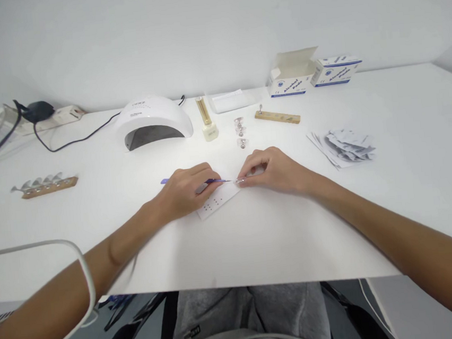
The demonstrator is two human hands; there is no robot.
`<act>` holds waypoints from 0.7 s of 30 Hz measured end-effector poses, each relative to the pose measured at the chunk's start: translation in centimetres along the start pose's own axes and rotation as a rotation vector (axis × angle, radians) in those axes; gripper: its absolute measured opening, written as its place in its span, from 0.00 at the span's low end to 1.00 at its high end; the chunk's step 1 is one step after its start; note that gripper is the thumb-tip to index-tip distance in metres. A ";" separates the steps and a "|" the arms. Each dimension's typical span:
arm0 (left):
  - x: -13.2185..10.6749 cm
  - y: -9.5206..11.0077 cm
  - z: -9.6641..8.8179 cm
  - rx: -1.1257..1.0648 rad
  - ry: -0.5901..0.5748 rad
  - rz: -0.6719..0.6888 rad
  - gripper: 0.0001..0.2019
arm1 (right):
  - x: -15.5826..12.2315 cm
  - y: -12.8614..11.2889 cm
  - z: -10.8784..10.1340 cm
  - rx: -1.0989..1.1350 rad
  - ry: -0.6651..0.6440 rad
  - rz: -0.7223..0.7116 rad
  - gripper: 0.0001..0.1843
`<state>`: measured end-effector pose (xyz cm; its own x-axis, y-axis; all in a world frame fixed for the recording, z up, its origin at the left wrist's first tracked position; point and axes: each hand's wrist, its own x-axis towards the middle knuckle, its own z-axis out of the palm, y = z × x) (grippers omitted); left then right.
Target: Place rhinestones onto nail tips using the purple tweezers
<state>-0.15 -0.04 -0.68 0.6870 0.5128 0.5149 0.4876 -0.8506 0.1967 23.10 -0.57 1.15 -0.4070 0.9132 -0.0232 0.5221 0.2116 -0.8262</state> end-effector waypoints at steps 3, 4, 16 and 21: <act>0.0 0.0 -0.1 -0.020 -0.002 -0.023 0.10 | 0.0 -0.1 0.0 -0.010 0.004 0.011 0.16; 0.0 0.0 -0.2 -0.025 0.000 -0.040 0.09 | 0.0 -0.2 0.0 -0.012 0.008 0.015 0.16; 0.7 -0.9 -1.1 0.060 0.281 -0.099 0.09 | 0.0 0.3 1.3 -0.042 0.134 -0.074 0.15; 0.8 -0.6 -1.5 0.049 0.467 -0.209 0.09 | -0.3 0.4 1.5 -0.032 0.118 -0.079 0.16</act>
<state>-0.67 0.71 0.88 0.2632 0.5554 0.7889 0.6211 -0.7232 0.3020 22.25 -1.28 -0.01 -0.3576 0.9275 0.1092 0.5165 0.2938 -0.8043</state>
